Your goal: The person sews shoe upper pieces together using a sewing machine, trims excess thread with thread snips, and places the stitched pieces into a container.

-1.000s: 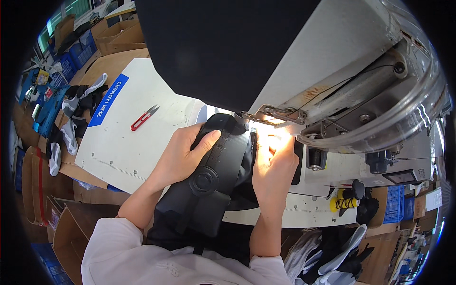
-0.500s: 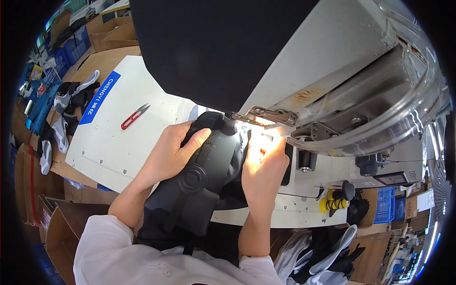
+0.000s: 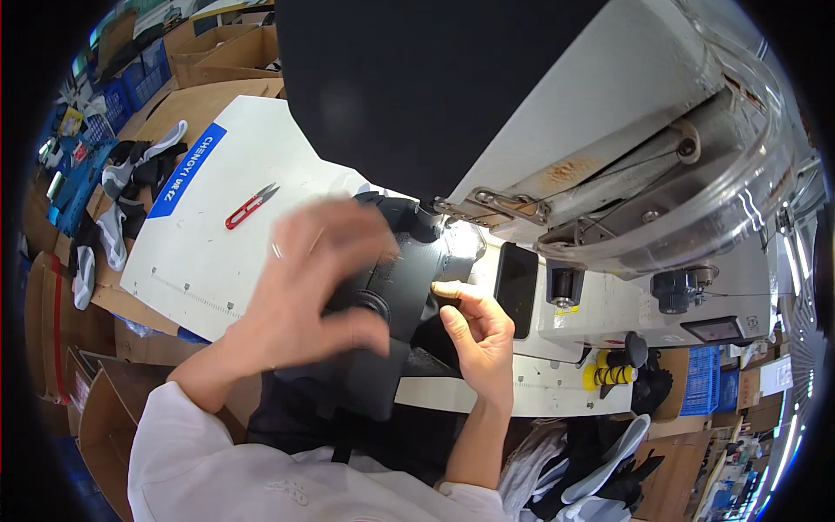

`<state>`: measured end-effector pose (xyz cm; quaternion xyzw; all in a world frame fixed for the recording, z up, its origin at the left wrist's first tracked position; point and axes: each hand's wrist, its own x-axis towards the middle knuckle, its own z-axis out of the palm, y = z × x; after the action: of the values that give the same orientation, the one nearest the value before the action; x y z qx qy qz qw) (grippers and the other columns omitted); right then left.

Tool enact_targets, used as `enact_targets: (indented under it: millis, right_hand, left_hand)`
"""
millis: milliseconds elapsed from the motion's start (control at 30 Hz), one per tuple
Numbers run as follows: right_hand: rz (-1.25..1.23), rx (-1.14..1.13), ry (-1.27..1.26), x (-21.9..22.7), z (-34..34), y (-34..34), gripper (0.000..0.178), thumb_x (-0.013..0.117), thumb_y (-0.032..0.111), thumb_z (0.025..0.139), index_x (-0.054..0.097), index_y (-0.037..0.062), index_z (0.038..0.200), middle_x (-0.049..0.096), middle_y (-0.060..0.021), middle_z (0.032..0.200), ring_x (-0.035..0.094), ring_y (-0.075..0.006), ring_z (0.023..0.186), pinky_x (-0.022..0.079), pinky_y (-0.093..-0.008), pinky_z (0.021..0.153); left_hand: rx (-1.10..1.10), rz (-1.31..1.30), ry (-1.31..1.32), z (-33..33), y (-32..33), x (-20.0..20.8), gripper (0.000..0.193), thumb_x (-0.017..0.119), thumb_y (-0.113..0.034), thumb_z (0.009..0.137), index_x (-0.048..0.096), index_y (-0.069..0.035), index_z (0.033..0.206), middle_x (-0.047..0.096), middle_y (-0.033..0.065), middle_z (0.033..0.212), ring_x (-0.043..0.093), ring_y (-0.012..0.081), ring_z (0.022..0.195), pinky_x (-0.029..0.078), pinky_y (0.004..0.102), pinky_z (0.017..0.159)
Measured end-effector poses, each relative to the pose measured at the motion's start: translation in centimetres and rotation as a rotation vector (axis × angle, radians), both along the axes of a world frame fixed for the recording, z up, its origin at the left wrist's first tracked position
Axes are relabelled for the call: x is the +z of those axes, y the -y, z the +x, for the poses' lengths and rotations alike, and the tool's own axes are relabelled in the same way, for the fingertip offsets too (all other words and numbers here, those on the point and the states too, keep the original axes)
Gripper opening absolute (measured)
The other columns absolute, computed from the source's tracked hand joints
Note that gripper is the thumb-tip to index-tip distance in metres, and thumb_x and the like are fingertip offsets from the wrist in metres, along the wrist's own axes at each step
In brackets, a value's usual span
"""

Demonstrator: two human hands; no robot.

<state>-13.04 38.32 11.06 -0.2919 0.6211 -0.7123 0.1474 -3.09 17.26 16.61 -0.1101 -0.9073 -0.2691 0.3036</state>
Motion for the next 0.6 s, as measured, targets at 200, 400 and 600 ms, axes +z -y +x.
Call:
enact_targets:
  millis: [200,400,600]
  right_hand:
    - [-0.003,-0.165,-0.249,0.6,0.7,-0.7,0.017,0.061,-0.005,0.091,0.067,-0.0014,0.107,0.07,-0.0096,0.101,0.063,-0.0094,0.083,0.048,-0.0217,0.069]
    - [0.323,-0.278,-0.677,2.5,1.8,-0.3,0.026,0.062,-0.01,0.083,0.071,0.0058,0.103,0.054,-0.0096,0.075,0.05,-0.0176,0.057,0.038,-0.0286,0.052]
    - [0.475,-0.349,-0.799,3.2,2.2,-0.3,0.028,0.057,-0.007,0.086,0.071,0.0104,0.103,0.046,-0.0114,0.074,0.051,-0.0267,0.057,0.041,-0.0349,0.053]
  left_hand:
    - [-0.417,-0.398,0.401,3.1,-1.9,0.4,0.078,0.083,-0.055,0.063,0.06,-0.015,0.126,0.031,0.0163,0.155,0.017,0.0434,0.145,0.01,0.0693,0.111]
    - [-0.388,-0.037,-0.073,3.2,-1.6,-0.8,0.019,0.063,-0.022,0.092,0.064,-0.004,0.099,0.07,0.0138,0.111,0.065,0.0324,0.111,0.048,0.0476,0.1]
    - [-0.309,-0.079,-0.247,3.0,-3.2,-0.7,0.023,0.064,-0.024,0.091,0.066,-0.002,0.097,0.071,0.0137,0.105,0.069,0.0295,0.101,0.055,0.0427,0.09]
